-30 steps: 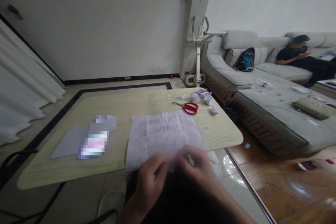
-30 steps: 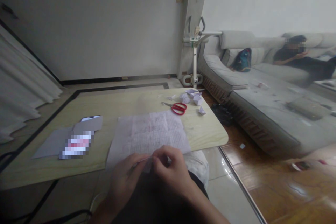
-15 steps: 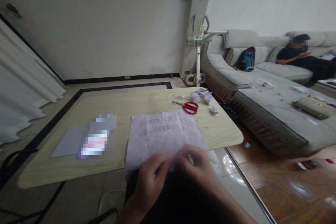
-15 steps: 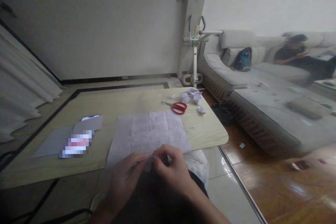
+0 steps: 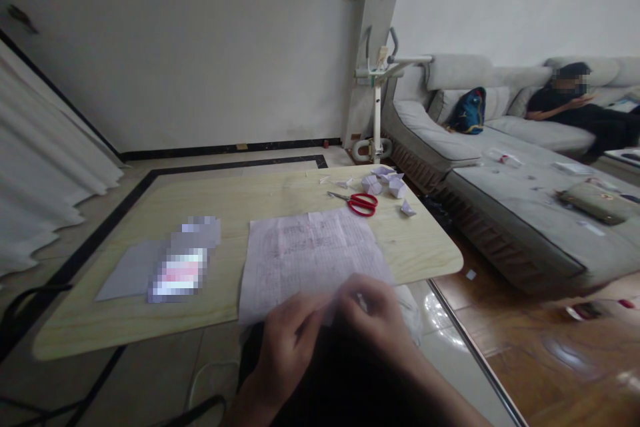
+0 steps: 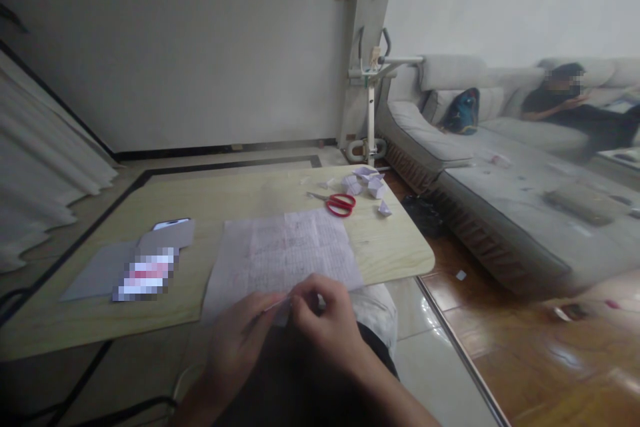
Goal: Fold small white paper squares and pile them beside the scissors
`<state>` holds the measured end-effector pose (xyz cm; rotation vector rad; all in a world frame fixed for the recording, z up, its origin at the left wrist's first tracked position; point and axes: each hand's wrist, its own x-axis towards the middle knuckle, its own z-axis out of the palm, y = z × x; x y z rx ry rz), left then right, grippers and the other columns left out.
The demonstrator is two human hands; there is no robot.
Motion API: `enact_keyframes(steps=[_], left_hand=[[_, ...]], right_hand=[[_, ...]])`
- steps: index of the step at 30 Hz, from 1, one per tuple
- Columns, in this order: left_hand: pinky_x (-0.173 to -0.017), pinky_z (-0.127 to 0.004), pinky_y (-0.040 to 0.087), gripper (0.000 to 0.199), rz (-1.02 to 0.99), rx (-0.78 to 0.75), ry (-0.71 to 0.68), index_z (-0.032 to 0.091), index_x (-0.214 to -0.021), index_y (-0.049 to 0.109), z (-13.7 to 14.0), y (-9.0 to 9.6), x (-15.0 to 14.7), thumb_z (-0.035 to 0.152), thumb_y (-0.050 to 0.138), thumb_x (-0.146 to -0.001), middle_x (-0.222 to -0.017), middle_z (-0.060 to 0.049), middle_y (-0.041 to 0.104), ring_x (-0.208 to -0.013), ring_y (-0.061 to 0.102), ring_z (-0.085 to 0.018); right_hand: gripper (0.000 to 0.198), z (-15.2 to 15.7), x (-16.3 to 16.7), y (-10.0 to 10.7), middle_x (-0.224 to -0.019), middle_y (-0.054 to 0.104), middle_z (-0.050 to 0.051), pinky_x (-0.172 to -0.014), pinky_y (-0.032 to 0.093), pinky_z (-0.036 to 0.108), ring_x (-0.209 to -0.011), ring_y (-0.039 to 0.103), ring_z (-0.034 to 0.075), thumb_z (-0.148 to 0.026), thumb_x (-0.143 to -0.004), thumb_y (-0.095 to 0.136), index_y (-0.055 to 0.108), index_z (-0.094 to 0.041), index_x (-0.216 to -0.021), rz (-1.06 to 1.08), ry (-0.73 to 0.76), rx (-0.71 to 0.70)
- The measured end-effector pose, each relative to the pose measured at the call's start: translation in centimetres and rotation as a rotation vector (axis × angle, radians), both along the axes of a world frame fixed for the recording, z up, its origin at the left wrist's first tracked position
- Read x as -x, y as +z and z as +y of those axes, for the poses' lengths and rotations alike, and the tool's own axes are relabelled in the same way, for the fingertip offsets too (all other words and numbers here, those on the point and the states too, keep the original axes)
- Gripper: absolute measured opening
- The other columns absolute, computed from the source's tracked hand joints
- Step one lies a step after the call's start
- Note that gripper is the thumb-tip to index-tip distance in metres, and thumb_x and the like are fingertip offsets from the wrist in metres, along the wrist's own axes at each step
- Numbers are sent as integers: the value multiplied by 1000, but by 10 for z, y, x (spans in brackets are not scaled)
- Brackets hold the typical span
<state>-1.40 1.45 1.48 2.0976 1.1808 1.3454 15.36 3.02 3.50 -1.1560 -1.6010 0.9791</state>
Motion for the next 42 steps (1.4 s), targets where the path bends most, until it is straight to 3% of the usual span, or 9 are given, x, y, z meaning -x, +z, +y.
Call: enact_keyframes(steps=[3, 5, 8, 12, 17, 21, 28, 32, 42], left_hand=[[-77, -24, 56, 23, 41, -95, -8, 17, -100, 73, -1, -2, 1, 11, 52, -92, -89, -7, 79, -81, 74, -18], [-78, -26, 56, 21, 27, -77, -27, 17, -100, 73, -3, -1, 1, 18, 54, -91, -91, -7, 79, -83, 73, -19], [-69, -25, 56, 28, -109, 154, -25, 18, -94, 74, -4, 4, 0, 31, 49, -94, -84, -6, 78, -75, 72, -19], [-62, -22, 54, 36, -242, 490, 46, 17, -79, 73, -4, 12, -3, 31, 45, -95, -72, -4, 74, -68, 69, -18], [-67, -23, 55, 26, -244, 641, -52, 17, -82, 73, -3, 14, -4, 35, 56, -90, -77, -3, 75, -75, 70, -19], [-72, -23, 56, 22, -257, 652, -104, 19, -90, 74, -2, 16, -4, 34, 58, -91, -82, -2, 76, -80, 71, -19], [-59, -22, 57, 19, -318, 680, -53, 19, -93, 73, -3, 15, -8, 32, 59, -90, -79, -2, 77, -67, 72, -17], [-67, -24, 59, 19, -327, 660, -70, 19, -94, 73, -3, 16, -8, 31, 59, -91, -85, -3, 78, -76, 73, -18], [-65, -25, 60, 24, -301, 639, -98, 18, -98, 75, -3, 17, -7, 33, 57, -93, -82, -4, 78, -75, 74, -19]], right_hand=[[14, -1, 1, 1, -60, 59, 1, -56, 44, 27, -58, 54, 16, -19, -78, 55, 61, -17, -65, 17, -37, -66], [14, -2, 0, 1, -59, 58, 1, -54, 43, 26, -56, 53, 15, -18, -77, 56, 60, -17, -65, 12, -52, -147], [12, -3, -2, 2, -60, 59, 1, -54, 42, 25, -56, 54, 14, -15, -78, 57, 62, -17, -66, -27, -24, -264], [12, -4, -3, 2, -62, 61, 3, -54, 42, 25, -57, 56, 14, -13, -78, 58, 62, -16, -68, -53, 1, -337], [15, -3, -1, 3, -59, 59, 1, -53, 41, 25, -55, 53, 14, -12, -76, 57, 59, -18, -62, -55, -42, -249], [14, -4, -1, 6, -59, 59, 0, -54, 42, 26, -56, 53, 14, -15, -77, 56, 60, -18, -64, -27, -40, -164], [14, -4, -1, 10, -59, 58, -1, -54, 41, 25, -57, 51, 14, -18, -78, 56, 62, -18, -65, 10, -31, -14], [15, -3, -1, 10, -60, 59, 0, -56, 41, 26, -58, 52, 15, -22, -79, 57, 63, -17, -66, 13, -24, 24], [15, -1, -1, 10, -58, 59, 0, -54, 41, 26, -56, 51, 14, -22, -78, 57, 62, -18, -64, 39, -18, 36]])
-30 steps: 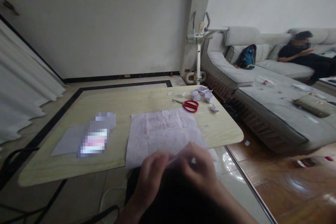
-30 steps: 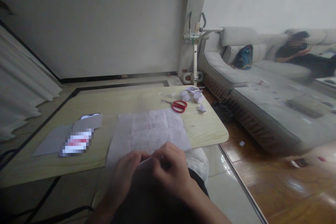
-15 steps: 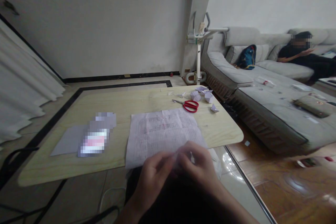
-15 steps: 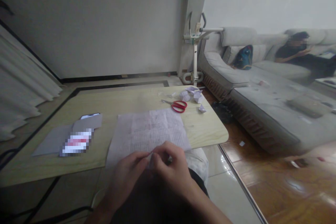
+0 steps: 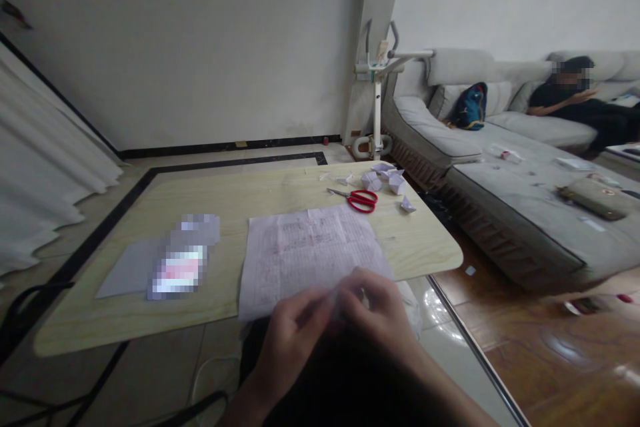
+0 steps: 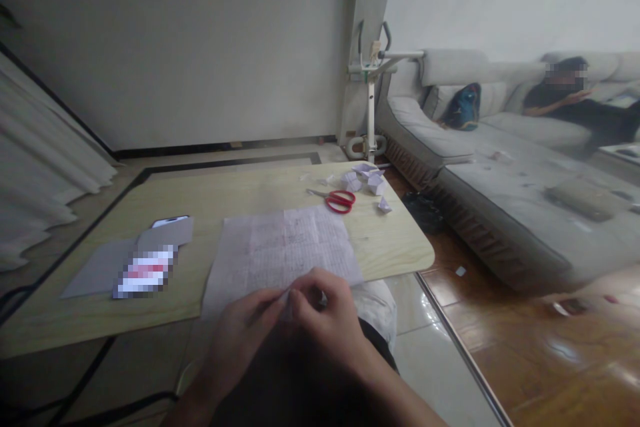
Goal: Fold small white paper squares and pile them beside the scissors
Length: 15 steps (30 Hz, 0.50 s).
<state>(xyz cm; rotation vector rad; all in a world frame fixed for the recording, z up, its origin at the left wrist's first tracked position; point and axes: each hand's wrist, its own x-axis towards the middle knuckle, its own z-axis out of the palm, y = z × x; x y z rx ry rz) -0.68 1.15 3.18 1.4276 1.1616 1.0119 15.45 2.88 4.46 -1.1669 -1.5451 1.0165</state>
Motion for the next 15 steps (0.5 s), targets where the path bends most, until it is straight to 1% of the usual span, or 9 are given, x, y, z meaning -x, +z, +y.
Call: enact_keyframes(steps=[4, 10, 15], left_hand=[[-69, -24, 60, 25, 14, -28, -19, 19, -102, 76, -1, 0, 0, 31, 56, -94, -91, -4, 80, -78, 74, -18], [-70, -24, 59, 25, 62, -48, -46, 20, -105, 76, 0, -1, -1, 31, 56, -95, -90, -3, 79, -80, 74, -19], [-70, -25, 59, 25, 45, -16, 25, 20, -103, 77, 0, -2, -2, 33, 57, -93, -92, -4, 80, -80, 74, -20]], right_hand=[[14, 0, -1, -2, -59, 58, -1, -54, 40, 25, -56, 50, 14, -20, -77, 56, 61, -18, -64, 11, 12, -6], [14, 1, 1, -2, -58, 56, -1, -53, 38, 25, -56, 49, 14, -18, -75, 53, 58, -18, -62, -12, 0, 2], [15, 2, 3, -3, -59, 55, -1, -53, 39, 25, -57, 48, 14, -21, -77, 55, 62, -17, -65, -33, -8, -19]])
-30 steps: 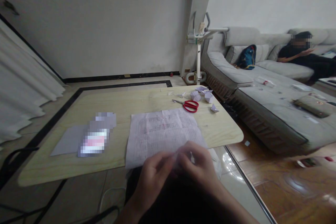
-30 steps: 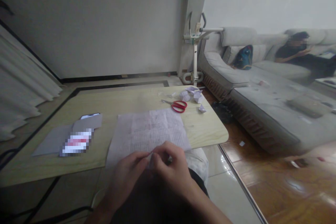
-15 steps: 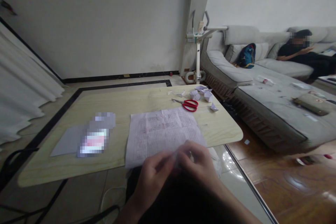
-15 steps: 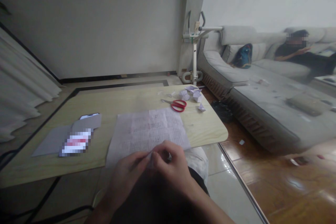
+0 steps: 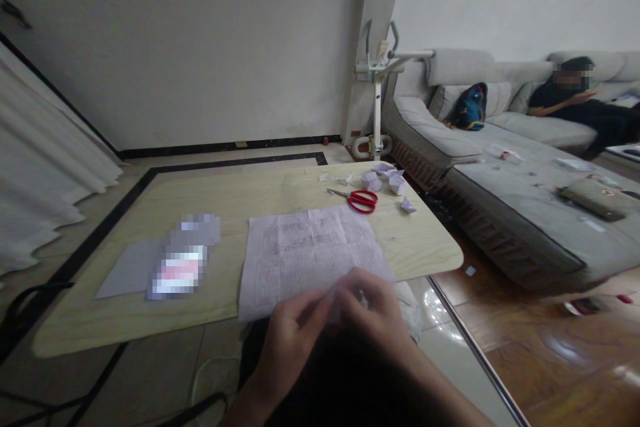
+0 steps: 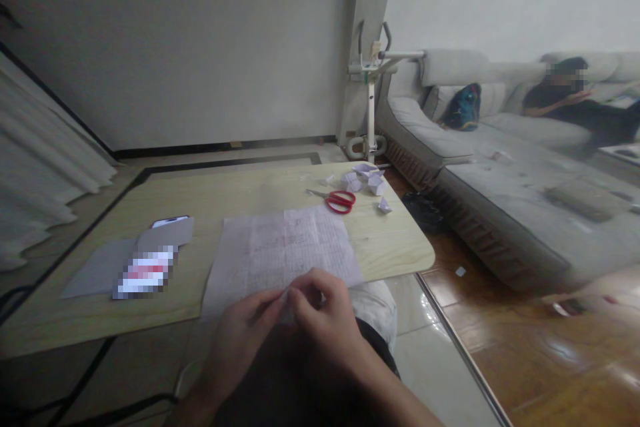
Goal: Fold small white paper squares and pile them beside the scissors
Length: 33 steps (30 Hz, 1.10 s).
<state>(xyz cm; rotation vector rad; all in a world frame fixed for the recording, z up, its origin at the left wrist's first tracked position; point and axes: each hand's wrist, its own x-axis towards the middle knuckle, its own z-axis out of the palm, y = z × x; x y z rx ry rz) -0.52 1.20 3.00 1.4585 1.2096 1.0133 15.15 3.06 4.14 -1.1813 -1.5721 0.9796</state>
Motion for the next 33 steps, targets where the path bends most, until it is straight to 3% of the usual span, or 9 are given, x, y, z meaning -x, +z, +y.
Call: enact_keyframes(steps=[4, 10, 16, 26, 33], left_hand=[[-71, -25, 59, 25, -18, 2, 7, 20, -101, 77, 0, -1, -1, 34, 58, -93, -95, -4, 80, -83, 74, -20], [-59, -22, 56, 29, 7, 24, 2, 18, -82, 73, 0, -4, -1, 34, 53, -94, -70, -1, 75, -65, 70, -17], [-60, -23, 57, 28, 0, 25, 6, 19, -84, 73, 0, -2, 0, 35, 53, -94, -74, -2, 75, -68, 71, -18], [-57, -24, 59, 25, -19, 96, 54, 19, -82, 75, 1, -3, -1, 37, 59, -89, -74, -2, 76, -66, 72, -19], [-59, -24, 58, 22, -35, 137, 70, 18, -84, 76, 4, -4, 1, 35, 62, -88, -74, -2, 77, -69, 73, -19]], right_hand=[[16, 0, -1, -1, -58, 54, -1, -54, 39, 25, -57, 47, 13, -21, -78, 56, 63, -18, -64, -2, 5, -4], [17, 1, -1, -4, -60, 55, -1, -54, 40, 25, -58, 49, 14, -25, -78, 58, 62, -17, -64, 40, -24, 97], [20, 2, 0, -6, -57, 52, -2, -50, 39, 23, -55, 48, 12, -29, -79, 59, 59, -17, -63, 122, -12, 199], [22, 3, 0, -4, -58, 57, -2, -52, 42, 23, -56, 51, 13, -28, -83, 60, 63, -17, -64, 95, -5, 152], [17, 3, -3, -2, -63, 61, -1, -54, 46, 23, -59, 57, 14, -27, -82, 61, 66, -16, -71, 149, 82, 209]])
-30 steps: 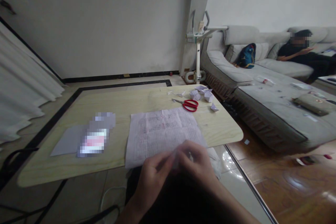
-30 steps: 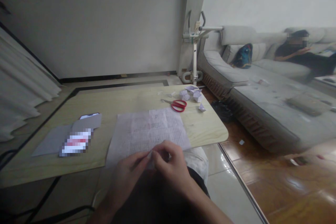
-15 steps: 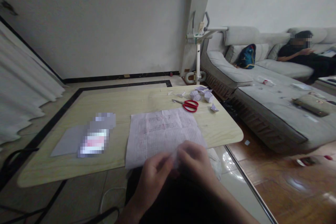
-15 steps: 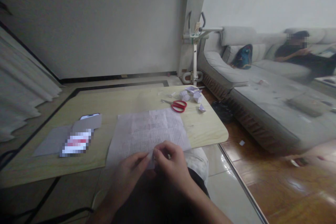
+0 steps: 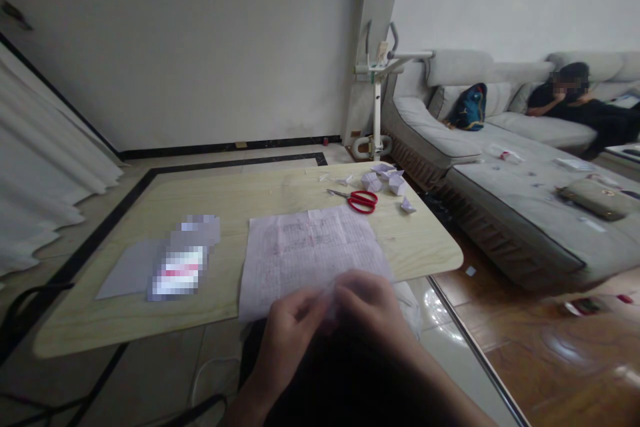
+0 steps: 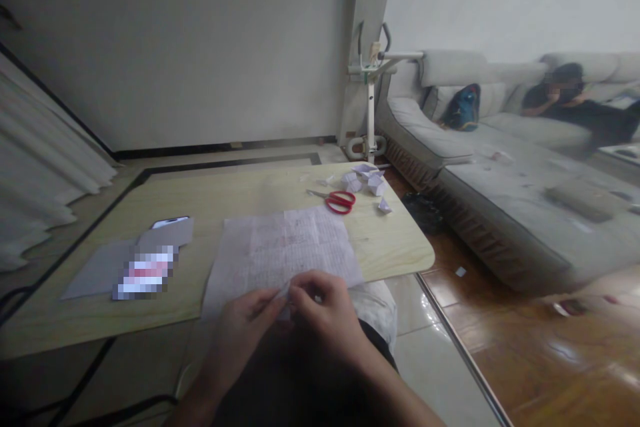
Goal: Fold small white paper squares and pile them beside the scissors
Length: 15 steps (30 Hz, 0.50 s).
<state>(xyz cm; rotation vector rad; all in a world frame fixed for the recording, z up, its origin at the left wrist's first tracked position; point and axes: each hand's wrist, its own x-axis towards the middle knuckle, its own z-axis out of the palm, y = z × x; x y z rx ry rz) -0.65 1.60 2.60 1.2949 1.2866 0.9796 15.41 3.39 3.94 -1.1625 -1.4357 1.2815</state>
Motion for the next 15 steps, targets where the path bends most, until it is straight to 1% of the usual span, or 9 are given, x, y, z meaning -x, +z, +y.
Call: enact_keyframes(steps=[3, 7, 9, 11, 13, 15], left_hand=[[-58, -23, 57, 23, 20, 26, -2, 18, -82, 76, 0, 1, 0, 36, 63, -88, -71, -1, 76, -66, 72, -18], [-60, -23, 56, 23, 49, 33, -25, 18, -85, 75, -2, 1, 0, 39, 65, -87, -74, -2, 76, -70, 72, -19], [-61, -23, 56, 23, 41, 7, -59, 18, -89, 74, -3, 0, 0, 39, 65, -87, -77, -2, 76, -73, 72, -19], [-62, -23, 56, 24, 36, -35, -74, 18, -90, 73, -3, -2, 1, 38, 60, -90, -78, -2, 75, -73, 71, -19], [-63, -23, 55, 27, 59, -81, -55, 17, -86, 72, -2, -5, 2, 35, 53, -94, -75, -2, 73, -71, 69, -17], [-63, -23, 54, 31, 97, -112, -28, 17, -79, 71, -1, -6, 3, 34, 50, -95, -73, -1, 71, -71, 67, -17]], right_hand=[[12, 1, 0, 1, -64, 63, 0, -56, 46, 24, -61, 58, 14, -26, -80, 64, 68, -16, -74, -11, 11, 19], [13, 2, 1, 0, -61, 63, -1, -56, 45, 24, -60, 57, 14, -25, -77, 67, 67, -16, -68, -35, -19, 33], [13, 3, 2, 0, -62, 63, 0, -57, 46, 24, -60, 58, 14, -26, -78, 66, 68, -16, -69, -18, -27, 40], [14, 2, 2, 0, -61, 62, -1, -55, 46, 23, -59, 58, 13, -27, -78, 66, 68, -16, -70, -4, -40, 44], [15, 2, 2, 1, -61, 61, -1, -53, 45, 23, -57, 57, 13, -28, -78, 66, 67, -16, -70, 1, -47, 61], [15, 2, 2, 2, -61, 60, -1, -53, 45, 22, -57, 57, 13, -29, -78, 66, 67, -16, -70, -10, -54, 71]])
